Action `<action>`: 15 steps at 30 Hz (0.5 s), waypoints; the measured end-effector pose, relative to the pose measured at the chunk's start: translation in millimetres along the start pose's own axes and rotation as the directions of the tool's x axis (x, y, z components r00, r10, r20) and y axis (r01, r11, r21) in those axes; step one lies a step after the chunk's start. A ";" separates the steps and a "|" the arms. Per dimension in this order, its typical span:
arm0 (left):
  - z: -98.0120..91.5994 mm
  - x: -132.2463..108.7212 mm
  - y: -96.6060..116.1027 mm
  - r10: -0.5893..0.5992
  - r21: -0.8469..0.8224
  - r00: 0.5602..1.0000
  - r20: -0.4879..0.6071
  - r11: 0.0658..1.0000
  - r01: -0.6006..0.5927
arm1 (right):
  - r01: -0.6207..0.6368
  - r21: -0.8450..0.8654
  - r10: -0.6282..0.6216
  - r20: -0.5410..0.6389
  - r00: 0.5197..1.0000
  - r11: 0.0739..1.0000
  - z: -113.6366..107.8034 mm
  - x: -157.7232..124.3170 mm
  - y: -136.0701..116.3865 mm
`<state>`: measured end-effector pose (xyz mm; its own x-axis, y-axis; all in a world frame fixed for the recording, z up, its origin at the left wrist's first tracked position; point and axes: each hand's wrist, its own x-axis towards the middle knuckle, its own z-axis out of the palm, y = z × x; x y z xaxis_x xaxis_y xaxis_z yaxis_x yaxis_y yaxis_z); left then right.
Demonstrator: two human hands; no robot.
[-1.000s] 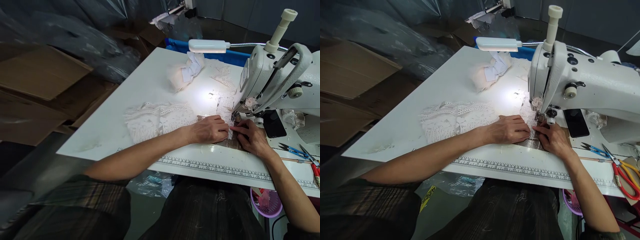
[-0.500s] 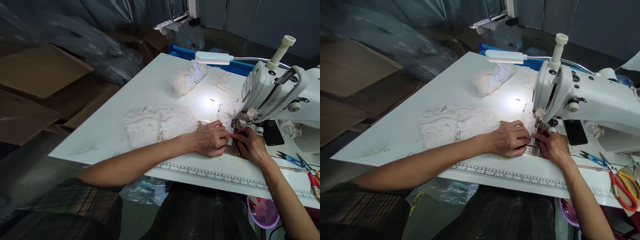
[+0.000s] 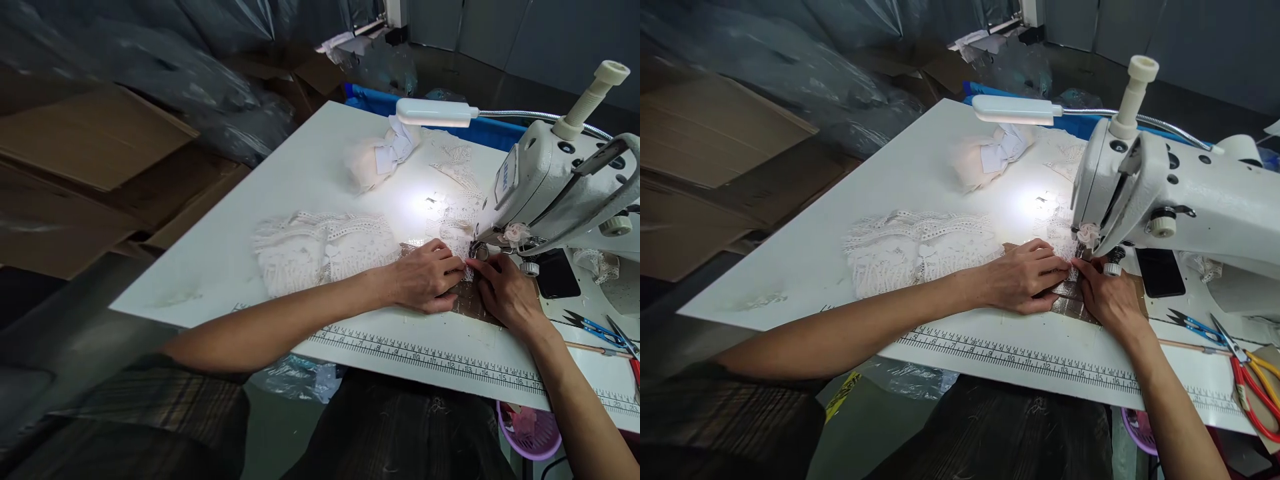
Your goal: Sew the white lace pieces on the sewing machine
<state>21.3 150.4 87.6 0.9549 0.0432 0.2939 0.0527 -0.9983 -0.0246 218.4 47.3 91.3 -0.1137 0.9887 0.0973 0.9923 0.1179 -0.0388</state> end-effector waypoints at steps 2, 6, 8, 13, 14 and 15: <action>-0.3 0.2 -0.6 0.003 0.002 1.000 -0.004 1.000 -0.003 | 0.052 0.029 -0.050 -0.042 0.998 0.998 1.4 -2.1 2.1; 0.4 1.3 -3.1 -0.002 0.008 1.000 0.014 1.000 0.002 | 0.107 0.086 -0.100 -0.079 0.992 0.991 3.2 -4.9 4.7; 0.8 2.1 -4.6 -0.006 0.017 1.000 0.020 1.000 0.006 | 0.080 0.094 -0.075 -0.061 0.995 0.992 3.7 -4.5 4.9; 0.0 3.3 -7.6 -0.003 0.035 0.999 0.035 0.999 0.002 | 0.095 0.103 -0.088 -0.069 0.994 0.990 4.0 -4.8 4.8; -0.3 3.3 -8.0 -0.003 0.037 0.999 0.038 0.999 0.001 | 0.122 0.108 -0.112 -0.087 0.990 0.987 4.0 -5.6 4.9; -0.5 3.2 -8.3 -0.003 0.038 0.999 0.040 0.999 0.002 | 0.147 0.112 -0.135 -0.108 0.985 0.983 4.1 -6.5 4.9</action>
<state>23.8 158.8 89.3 0.9656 0.0481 0.2556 0.0656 -0.9960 -0.0603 223.8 41.9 86.4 -0.2409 0.9480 0.2082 0.9528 0.2718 -0.1350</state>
